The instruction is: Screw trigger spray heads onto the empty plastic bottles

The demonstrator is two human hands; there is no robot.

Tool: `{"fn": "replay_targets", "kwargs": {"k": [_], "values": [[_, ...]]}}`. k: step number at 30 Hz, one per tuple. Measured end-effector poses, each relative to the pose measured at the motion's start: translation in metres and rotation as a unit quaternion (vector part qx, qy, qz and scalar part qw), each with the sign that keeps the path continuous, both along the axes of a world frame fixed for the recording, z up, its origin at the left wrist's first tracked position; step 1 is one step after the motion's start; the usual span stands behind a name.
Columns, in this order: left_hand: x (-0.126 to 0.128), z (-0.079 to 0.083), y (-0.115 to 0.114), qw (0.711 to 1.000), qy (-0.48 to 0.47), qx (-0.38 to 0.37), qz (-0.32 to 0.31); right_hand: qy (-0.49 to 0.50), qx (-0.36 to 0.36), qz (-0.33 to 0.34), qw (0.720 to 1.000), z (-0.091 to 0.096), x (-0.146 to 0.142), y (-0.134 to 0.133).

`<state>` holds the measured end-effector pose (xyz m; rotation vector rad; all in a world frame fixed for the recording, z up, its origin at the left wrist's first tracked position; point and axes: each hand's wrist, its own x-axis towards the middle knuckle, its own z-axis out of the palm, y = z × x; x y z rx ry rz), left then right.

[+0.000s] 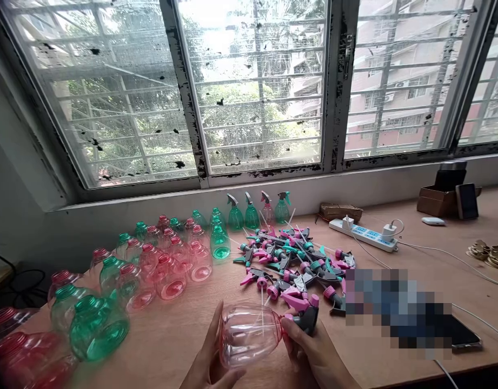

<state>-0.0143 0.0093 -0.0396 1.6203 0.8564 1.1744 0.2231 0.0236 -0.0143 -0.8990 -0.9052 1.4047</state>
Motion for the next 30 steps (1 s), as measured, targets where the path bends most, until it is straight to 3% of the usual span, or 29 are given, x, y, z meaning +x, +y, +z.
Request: {"fn": "replay_targets", "kwargs": {"k": [5,12,21,30], "values": [[-0.005,0.004,0.000,0.998,-0.016,-0.056,-0.001,-0.002,0.006,0.012,1.000,-0.003,0.000,0.001],[-0.004,-0.002,0.003,1.000,0.014,0.007,0.002,-0.001,0.015,0.026,1.000,-0.001,0.002,0.001],[-0.006,0.011,-0.004,0.998,0.000,-0.054,-0.035,-0.012,0.009,0.014,1.000,0.001,0.002,0.000],[-0.002,0.007,-0.001,0.999,0.026,-0.013,-0.020,-0.011,0.005,0.017,1.000,0.002,0.004,0.000]]}}
